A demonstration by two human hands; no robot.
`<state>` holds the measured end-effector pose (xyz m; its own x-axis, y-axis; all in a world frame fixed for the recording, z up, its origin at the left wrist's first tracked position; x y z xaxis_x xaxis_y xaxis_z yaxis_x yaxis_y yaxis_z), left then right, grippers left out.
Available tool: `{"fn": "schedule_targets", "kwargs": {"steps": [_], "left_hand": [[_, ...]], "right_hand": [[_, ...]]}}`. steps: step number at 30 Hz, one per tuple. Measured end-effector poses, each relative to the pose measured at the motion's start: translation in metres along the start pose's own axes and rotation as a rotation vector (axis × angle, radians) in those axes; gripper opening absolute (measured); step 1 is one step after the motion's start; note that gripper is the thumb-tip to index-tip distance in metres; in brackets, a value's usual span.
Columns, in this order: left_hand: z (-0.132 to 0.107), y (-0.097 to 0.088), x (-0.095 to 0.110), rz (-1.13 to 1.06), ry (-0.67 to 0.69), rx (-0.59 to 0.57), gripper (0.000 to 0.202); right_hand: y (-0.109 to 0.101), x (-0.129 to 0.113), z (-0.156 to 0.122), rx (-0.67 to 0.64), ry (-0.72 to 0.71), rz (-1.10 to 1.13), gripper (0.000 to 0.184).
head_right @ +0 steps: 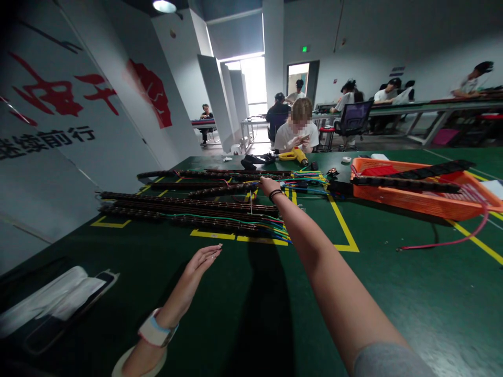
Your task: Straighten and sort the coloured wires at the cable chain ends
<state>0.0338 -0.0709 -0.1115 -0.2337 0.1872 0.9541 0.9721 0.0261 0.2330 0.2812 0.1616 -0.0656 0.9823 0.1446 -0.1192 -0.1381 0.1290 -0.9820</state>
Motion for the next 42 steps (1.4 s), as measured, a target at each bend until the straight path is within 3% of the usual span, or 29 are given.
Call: {"fn": "schedule_targets", "kwargs": {"steps": [5,9,13,17,21,27,34,42], "left_hand": [[0.030,0.021,0.012,-0.232,0.015,-0.201,0.026],[0.079,0.039,0.033,-0.529,-0.128,-0.316,0.050],[0.128,0.054,0.059,-0.737,-0.034,-0.223,0.070],[0.149,0.062,0.069,-0.855,0.067,-0.085,0.066],[0.137,0.073,0.060,-0.838,0.019,-0.094,0.050],[0.093,0.086,0.040,-0.764,0.015,-0.140,0.032],[0.030,0.083,0.017,-0.748,-0.048,-0.175,0.020],[-0.013,0.061,-0.030,-0.675,-0.205,0.061,0.014]], "right_hand": [[-0.047,-0.024,0.007,0.149,-0.081,-0.049,0.036],[-0.081,-0.059,-0.010,0.312,-0.203,-0.101,0.040],[-0.099,-0.083,-0.040,0.374,-0.285,-0.152,0.034],[-0.106,-0.080,-0.069,0.392,-0.281,-0.174,0.032],[-0.101,-0.058,-0.100,0.403,-0.172,-0.133,0.035],[-0.075,-0.031,-0.160,0.405,-0.097,-0.014,0.046],[-0.035,-0.008,-0.219,0.288,-0.077,0.237,0.032],[0.023,-0.009,-0.258,0.066,-0.107,0.453,0.029]]}}
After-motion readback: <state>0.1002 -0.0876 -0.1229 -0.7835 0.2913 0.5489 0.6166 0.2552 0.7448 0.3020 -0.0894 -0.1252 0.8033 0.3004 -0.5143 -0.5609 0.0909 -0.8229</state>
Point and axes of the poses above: each hand's wrist, its own z-axis towards the middle knuckle, its own y-axis out of the palm, x = y × z, the point moved 1 cm from there along z, towards the middle knuckle, and after that the axes turned 2 degrees about -z, right-handed, at the moved point
